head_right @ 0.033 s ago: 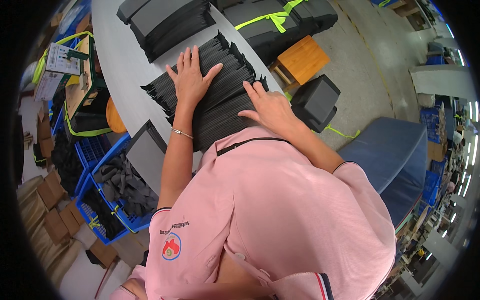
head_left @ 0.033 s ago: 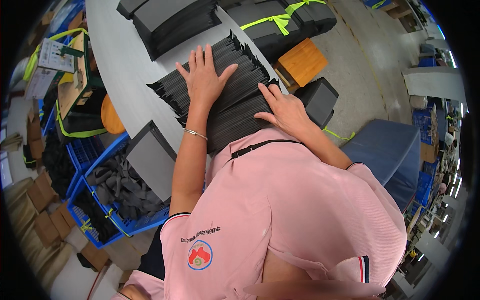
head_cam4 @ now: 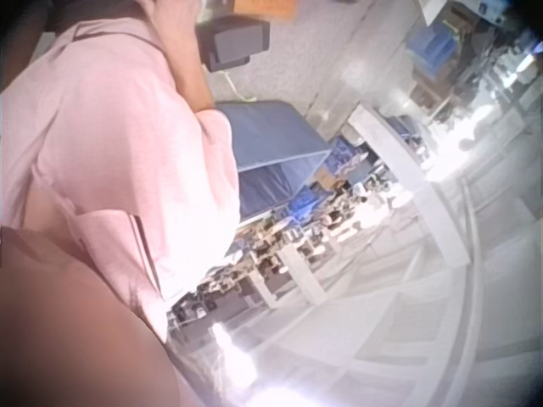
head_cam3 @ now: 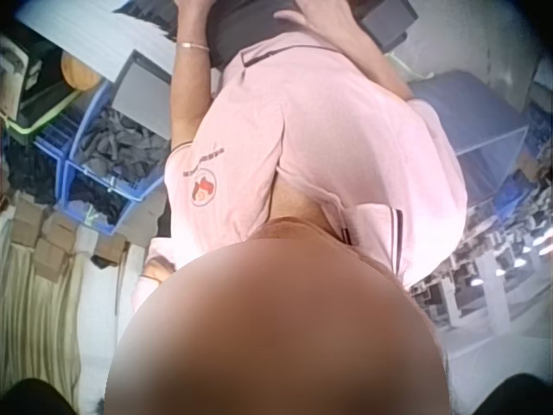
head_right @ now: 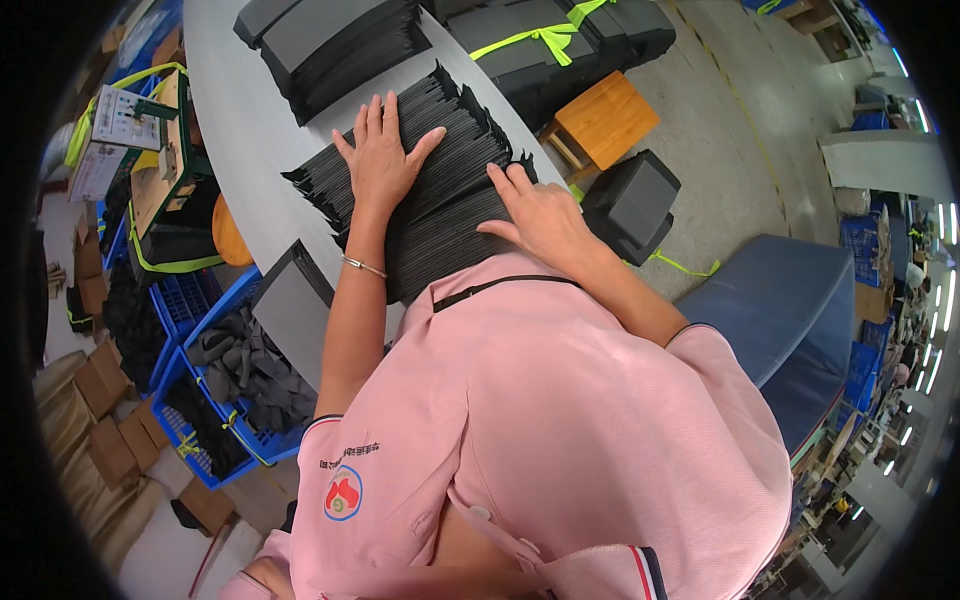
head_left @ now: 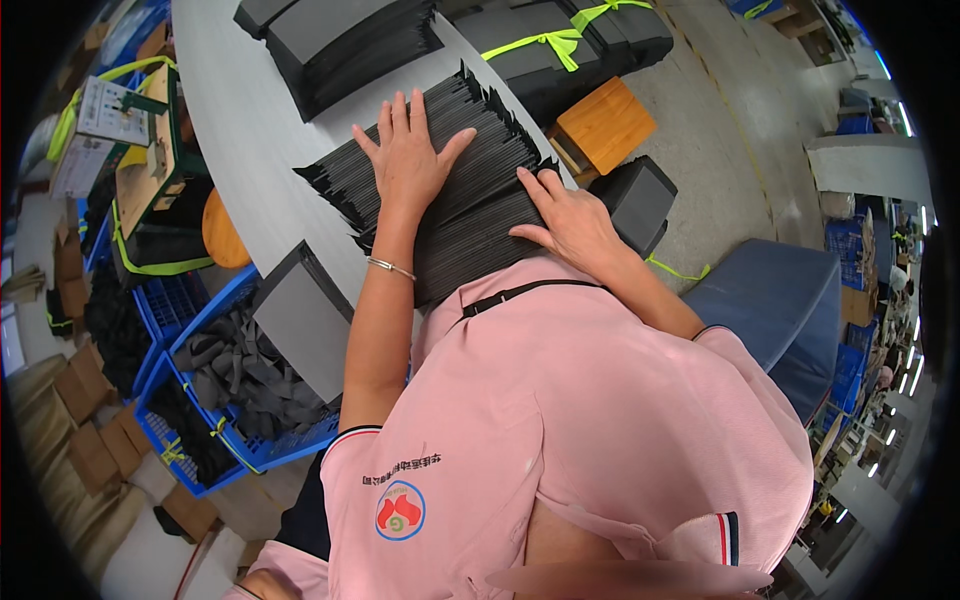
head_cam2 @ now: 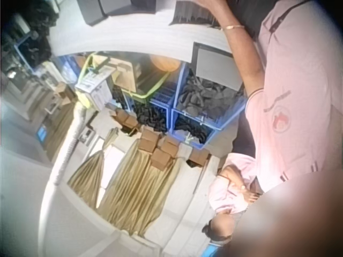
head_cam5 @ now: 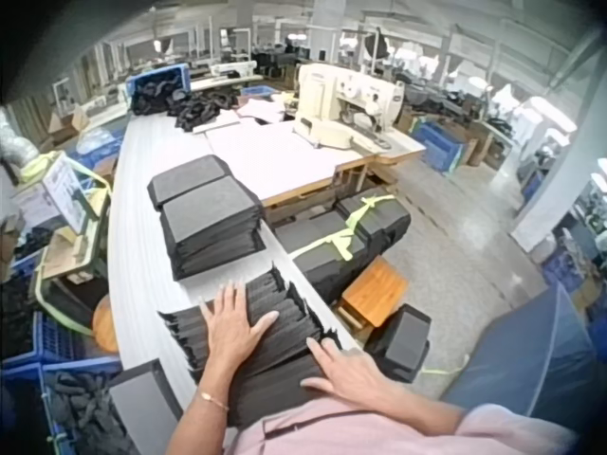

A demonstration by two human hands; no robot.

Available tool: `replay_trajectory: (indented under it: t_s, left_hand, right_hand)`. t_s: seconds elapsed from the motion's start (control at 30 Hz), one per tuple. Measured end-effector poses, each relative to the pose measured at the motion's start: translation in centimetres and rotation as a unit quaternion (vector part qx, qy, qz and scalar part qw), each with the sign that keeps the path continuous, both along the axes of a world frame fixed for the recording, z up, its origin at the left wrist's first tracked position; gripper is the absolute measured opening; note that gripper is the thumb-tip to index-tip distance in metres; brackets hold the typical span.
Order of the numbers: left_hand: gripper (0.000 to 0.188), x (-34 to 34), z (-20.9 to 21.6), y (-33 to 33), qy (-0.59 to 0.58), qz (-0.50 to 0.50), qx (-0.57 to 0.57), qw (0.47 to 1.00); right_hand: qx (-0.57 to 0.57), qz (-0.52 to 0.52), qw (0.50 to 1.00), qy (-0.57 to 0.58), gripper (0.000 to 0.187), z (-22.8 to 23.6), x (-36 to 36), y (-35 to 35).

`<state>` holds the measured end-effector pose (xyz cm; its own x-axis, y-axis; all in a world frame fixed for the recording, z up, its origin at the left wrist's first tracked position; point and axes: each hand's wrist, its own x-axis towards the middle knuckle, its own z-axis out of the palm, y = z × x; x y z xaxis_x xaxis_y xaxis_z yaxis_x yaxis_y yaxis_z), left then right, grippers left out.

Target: Sorting and stacking rectangular foam or plastic components in a manufacturing facility.

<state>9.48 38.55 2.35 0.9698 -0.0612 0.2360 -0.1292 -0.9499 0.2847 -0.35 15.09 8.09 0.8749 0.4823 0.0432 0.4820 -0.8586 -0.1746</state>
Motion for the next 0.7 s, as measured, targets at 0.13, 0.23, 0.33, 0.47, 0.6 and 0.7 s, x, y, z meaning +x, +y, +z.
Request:
replay_trajectory:
  t_s: [0.13, 0.23, 0.33, 0.47, 0.6, 0.7]
  left_hand:
    - [0.102, 0.08, -0.12, 0.09, 0.001, 0.001, 0.003, 1.000]
    - [0.102, 0.17, -0.07, 0.08, 0.003, 0.002, 0.004, 1.000]
    - [0.102, 0.21, -0.13, 0.10, 0.000, 0.001, 0.005, 1.000]
    - [0.101, 0.14, -0.02, 0.12, 0.001, 0.001, 0.006, 1.000]
    - [0.101, 0.05, 0.13, 0.08, 0.007, 0.002, 0.008, 1.000]
    - [0.101, 0.08, 0.09, 0.05, 0.005, 0.002, 0.005, 1.000]
  right_hand:
    - [0.018, 0.008, 1.000, -0.020, 0.076, -0.42, 0.02, -0.27]
    - [0.020, 0.010, 0.999, -0.029, 0.073, -0.52, -0.05, -0.29]
    - [0.026, 0.007, 0.999, -0.035, 0.068, -0.66, -0.12, -0.34]
    - [0.045, 0.000, 0.998, -0.036, 0.056, -0.52, 0.03, -0.27]
    - [0.050, 0.006, 0.998, -0.023, 0.052, -0.23, 0.49, -0.25]
    - [0.035, 0.012, 0.999, -0.025, 0.051, -0.94, 0.72, -0.35]
